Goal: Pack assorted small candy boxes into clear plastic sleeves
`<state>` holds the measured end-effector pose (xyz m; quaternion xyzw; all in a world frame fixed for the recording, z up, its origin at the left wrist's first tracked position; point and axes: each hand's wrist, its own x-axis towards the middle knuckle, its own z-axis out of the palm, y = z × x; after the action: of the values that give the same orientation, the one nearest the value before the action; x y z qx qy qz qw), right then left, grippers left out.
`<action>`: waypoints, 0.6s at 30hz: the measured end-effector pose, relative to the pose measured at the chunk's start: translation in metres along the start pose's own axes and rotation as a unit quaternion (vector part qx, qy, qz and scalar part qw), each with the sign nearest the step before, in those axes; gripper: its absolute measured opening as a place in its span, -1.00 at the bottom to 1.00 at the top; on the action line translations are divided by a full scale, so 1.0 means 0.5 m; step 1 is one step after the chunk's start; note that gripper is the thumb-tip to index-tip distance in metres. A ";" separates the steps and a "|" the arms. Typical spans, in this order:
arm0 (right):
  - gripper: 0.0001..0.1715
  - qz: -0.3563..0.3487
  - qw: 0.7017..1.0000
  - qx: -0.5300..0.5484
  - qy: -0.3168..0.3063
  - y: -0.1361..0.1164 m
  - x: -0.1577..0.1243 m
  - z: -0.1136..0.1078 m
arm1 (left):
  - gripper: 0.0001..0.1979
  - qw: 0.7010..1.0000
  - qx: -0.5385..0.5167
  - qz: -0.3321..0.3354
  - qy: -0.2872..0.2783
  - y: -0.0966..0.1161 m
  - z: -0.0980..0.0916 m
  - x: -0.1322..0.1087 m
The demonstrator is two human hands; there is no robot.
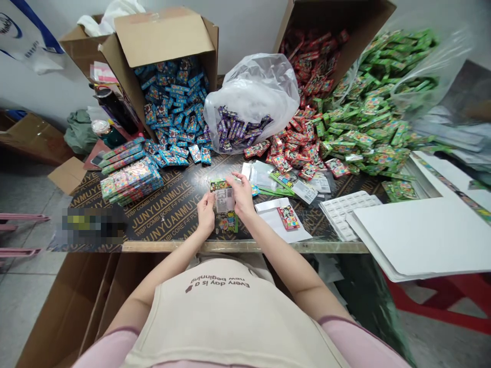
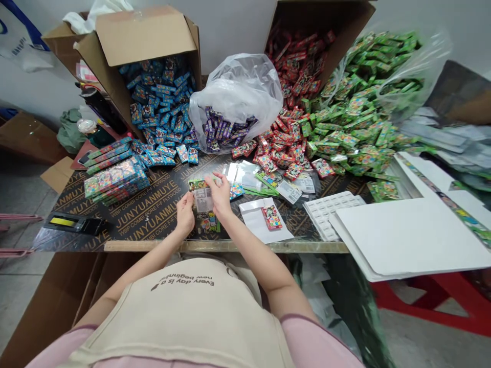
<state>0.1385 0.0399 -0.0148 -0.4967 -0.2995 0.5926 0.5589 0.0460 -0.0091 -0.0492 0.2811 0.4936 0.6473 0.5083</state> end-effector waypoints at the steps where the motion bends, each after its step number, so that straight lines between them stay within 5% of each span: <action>1: -0.45 0.007 1.000 -0.005 -0.010 -0.001 -0.001 -0.004 | -0.53 0.999 -0.037 -0.024 0.012 -0.001 0.004 -0.003; 8: -0.48 0.068 0.993 0.083 -0.059 -0.006 -0.013 -0.055 | -0.74 0.972 -0.135 -0.188 0.035 0.031 0.004 0.027; 12: -0.53 0.129 0.984 0.041 -0.111 -0.004 0.003 -0.080 | -0.87 0.958 -0.088 -0.272 -0.016 0.055 0.005 0.054; 15: -0.61 0.121 0.984 0.012 -0.128 -0.001 0.006 -0.085 | -0.83 0.971 -0.034 -0.233 -0.042 0.072 0.011 0.063; 18: -0.73 0.005 0.995 -0.026 -0.096 0.001 -0.008 -0.088 | -0.90 0.993 0.060 -0.087 -0.059 0.086 0.012 0.062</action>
<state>0.1787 0.0272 -0.0288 -0.4533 -0.3647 0.6327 0.5111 0.0247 0.0223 -0.0119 0.3047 0.5237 0.5519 0.5730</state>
